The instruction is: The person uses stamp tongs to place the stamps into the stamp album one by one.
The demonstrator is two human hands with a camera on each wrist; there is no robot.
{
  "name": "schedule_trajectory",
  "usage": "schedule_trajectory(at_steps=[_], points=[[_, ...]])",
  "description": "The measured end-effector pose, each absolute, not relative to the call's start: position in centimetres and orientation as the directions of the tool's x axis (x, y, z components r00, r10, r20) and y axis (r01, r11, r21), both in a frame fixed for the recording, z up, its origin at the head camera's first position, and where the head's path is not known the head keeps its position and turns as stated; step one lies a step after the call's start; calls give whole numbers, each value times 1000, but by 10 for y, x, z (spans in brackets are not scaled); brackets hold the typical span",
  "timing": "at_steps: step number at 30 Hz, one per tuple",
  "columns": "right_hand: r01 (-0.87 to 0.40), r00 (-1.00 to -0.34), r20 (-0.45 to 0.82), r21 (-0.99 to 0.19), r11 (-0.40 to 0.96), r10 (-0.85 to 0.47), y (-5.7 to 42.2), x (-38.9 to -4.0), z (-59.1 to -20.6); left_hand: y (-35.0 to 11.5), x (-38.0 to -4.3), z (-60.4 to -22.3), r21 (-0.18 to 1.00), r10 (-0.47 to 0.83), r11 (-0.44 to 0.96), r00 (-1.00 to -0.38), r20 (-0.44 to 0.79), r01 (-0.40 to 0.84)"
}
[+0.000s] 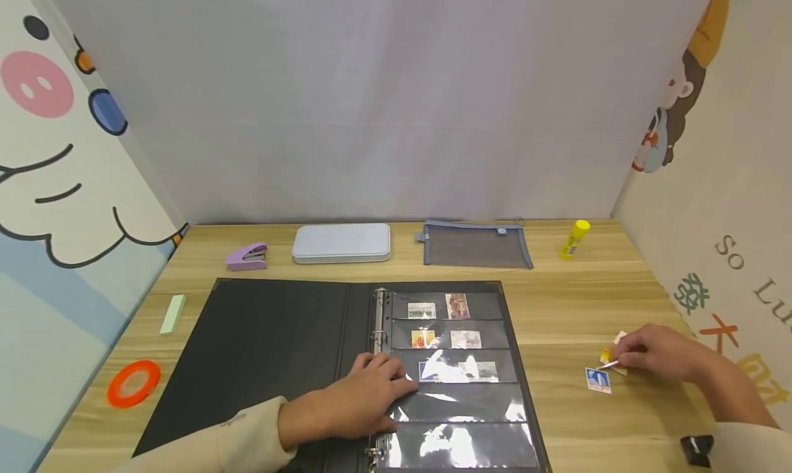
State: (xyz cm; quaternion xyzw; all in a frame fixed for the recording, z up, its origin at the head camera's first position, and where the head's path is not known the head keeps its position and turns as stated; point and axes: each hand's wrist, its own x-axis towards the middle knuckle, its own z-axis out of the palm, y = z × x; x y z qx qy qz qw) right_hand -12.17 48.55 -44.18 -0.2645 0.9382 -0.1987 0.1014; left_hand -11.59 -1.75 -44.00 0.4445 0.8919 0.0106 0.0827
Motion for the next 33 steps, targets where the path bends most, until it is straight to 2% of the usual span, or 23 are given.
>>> schedule_trajectory(at_steps=[5, 11, 14, 18, 24, 29, 33], points=[[-451, -810, -70, -561, 694, -582, 477, -124, -444, -19, -116, -438, 134, 772, 635, -620, -141, 761], [-396, -846, -124, -506, 766, -519, 476, -131, -437, -17, -118, -437, 158, 766, 643, -627, -141, 750], [-406, -851, -87, -518, 753, -519, 467, -136, -432, -16, -119, -436, 168, 757, 653, -632, -165, 738], [-474, -828, 13, -551, 687, -561, 445, -143, -429, -16, -119, -437, 165, 749, 662, -636, -184, 731], [-574, -789, 99, -467, 672, -606, 405, -156, -428, -15, -121, -438, 205, 758, 652, -630, -167, 730], [-605, -765, 101, -451, 656, -636, 370, -171, -425, -15, -123, -440, 245, 755, 655, -631, -177, 715], [-585, -769, 66, -471, 660, -636, 344, -177, -426, -13, -122, -441, 220, 758, 653, -629, -173, 725]])
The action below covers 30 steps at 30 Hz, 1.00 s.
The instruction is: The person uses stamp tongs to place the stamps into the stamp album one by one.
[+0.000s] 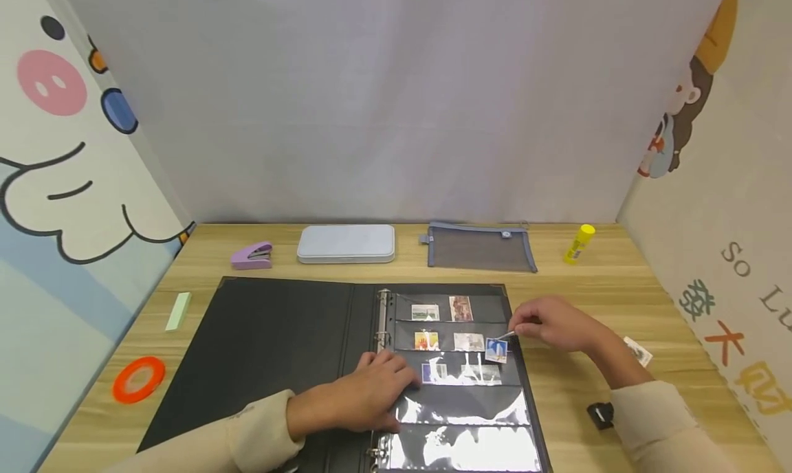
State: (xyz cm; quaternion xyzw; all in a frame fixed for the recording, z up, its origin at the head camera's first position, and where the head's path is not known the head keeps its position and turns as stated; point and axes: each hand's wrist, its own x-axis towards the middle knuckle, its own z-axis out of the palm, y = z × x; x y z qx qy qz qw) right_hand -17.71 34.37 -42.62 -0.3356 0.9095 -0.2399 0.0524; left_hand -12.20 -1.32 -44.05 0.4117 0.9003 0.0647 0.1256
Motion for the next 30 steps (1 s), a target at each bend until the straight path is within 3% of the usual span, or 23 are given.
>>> schedule_trajectory(at_steps=[11, 17, 30], points=[[-583, -713, -36, -524, 620, -700, 284, -186, -436, -8, -121, -437, 186, 750, 661, -635, -183, 727], [-623, -650, -49, -537, 569, -758, 258, -183, -441, -8, -122, -436, 196, 743, 669, -641, -192, 717], [-687, -536, -109, -520, 507, -837, 235, -174, -440, -9, -122, -437, 191, 744, 668, -644, -177, 720]])
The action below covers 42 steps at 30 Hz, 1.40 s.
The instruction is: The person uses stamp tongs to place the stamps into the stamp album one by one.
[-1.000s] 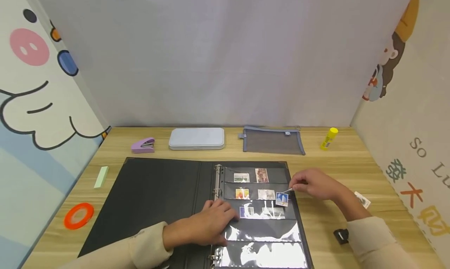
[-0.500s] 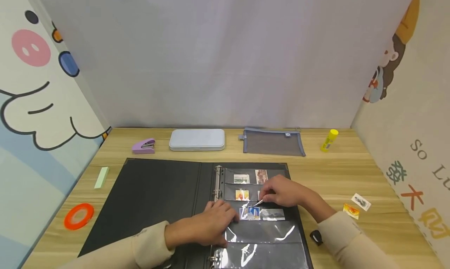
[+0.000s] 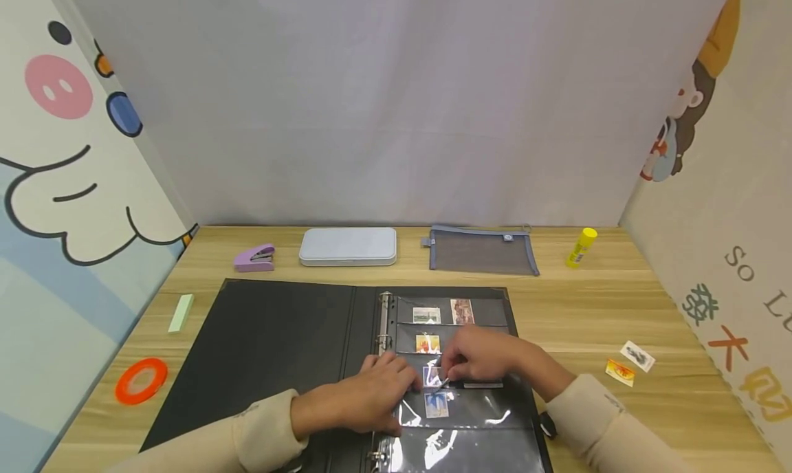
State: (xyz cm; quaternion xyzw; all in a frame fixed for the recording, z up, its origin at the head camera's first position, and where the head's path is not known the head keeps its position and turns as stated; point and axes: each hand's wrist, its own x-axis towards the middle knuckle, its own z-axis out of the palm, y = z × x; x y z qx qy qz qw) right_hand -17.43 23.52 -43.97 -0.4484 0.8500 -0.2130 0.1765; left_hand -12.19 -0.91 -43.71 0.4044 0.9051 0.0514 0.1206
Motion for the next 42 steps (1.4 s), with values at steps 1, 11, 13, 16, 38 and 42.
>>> schedule_trajectory(at_steps=[1, 11, 13, 16, 38, 42], points=[[-684, -533, -121, -521, 511, -838, 235, -173, -439, -9, -122, -437, 191, 745, 667, -644, -176, 720], [-703, -496, -156, -505, 500, -854, 232, -170, -436, -9, -122, -435, 191, 745, 668, -642, -185, 720], [-709, -494, -157, -497, 501, -855, 233, -171, -436, -9, -122, -435, 193, 747, 665, -638, -187, 722], [-707, -498, -146, -501, 498, -855, 236, -172, -438, -9, -122, -435, 195, 753, 658, -631, -187, 727], [-437, -813, -97, -550, 711, -575, 374, -176, -431, -8, -123, -438, 214, 754, 657, -627, -196, 723], [-414, -860, -68, -488, 768, -506, 407, -167, -431, -8, -123, -437, 218, 752, 659, -628, -201, 720]])
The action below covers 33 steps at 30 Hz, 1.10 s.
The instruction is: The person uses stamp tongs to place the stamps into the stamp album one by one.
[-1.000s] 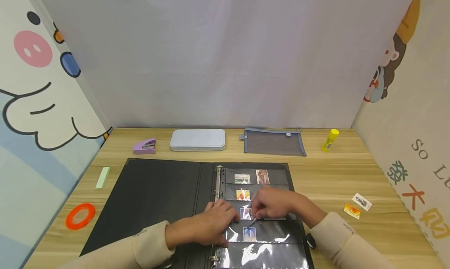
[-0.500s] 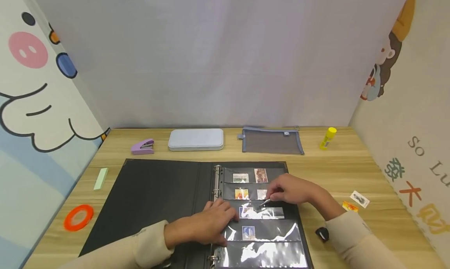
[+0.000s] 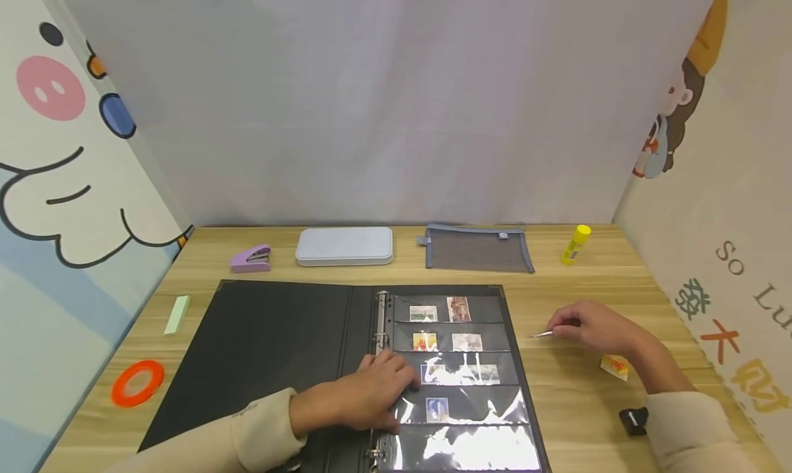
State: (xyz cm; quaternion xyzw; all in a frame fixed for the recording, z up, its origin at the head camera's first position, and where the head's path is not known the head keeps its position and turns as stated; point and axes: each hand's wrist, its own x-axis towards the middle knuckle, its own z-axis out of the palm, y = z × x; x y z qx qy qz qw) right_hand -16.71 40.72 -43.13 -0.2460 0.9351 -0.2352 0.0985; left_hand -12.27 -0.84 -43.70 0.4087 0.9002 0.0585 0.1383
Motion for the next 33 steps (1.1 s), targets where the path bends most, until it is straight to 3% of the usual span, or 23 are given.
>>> schedule_trajectory(at_steps=[12, 20, 26, 33], points=[[-366, -915, 13, -452, 813, -404, 492, -124, -443, -8, -124, -440, 224, 760, 650, -618, -203, 726], [-143, -971, -142, -303, 942, -193, 527, -108, -455, -9, -125, -441, 234, 758, 653, -618, -209, 721], [-188, -967, -127, -224, 956, -220, 544, -103, -458, -9, -125, -441, 236, 762, 648, -614, -207, 725], [-175, -944, -208, -336, 926, -254, 536, -102, -451, -10, -124, -442, 219, 762, 647, -618, -191, 730]])
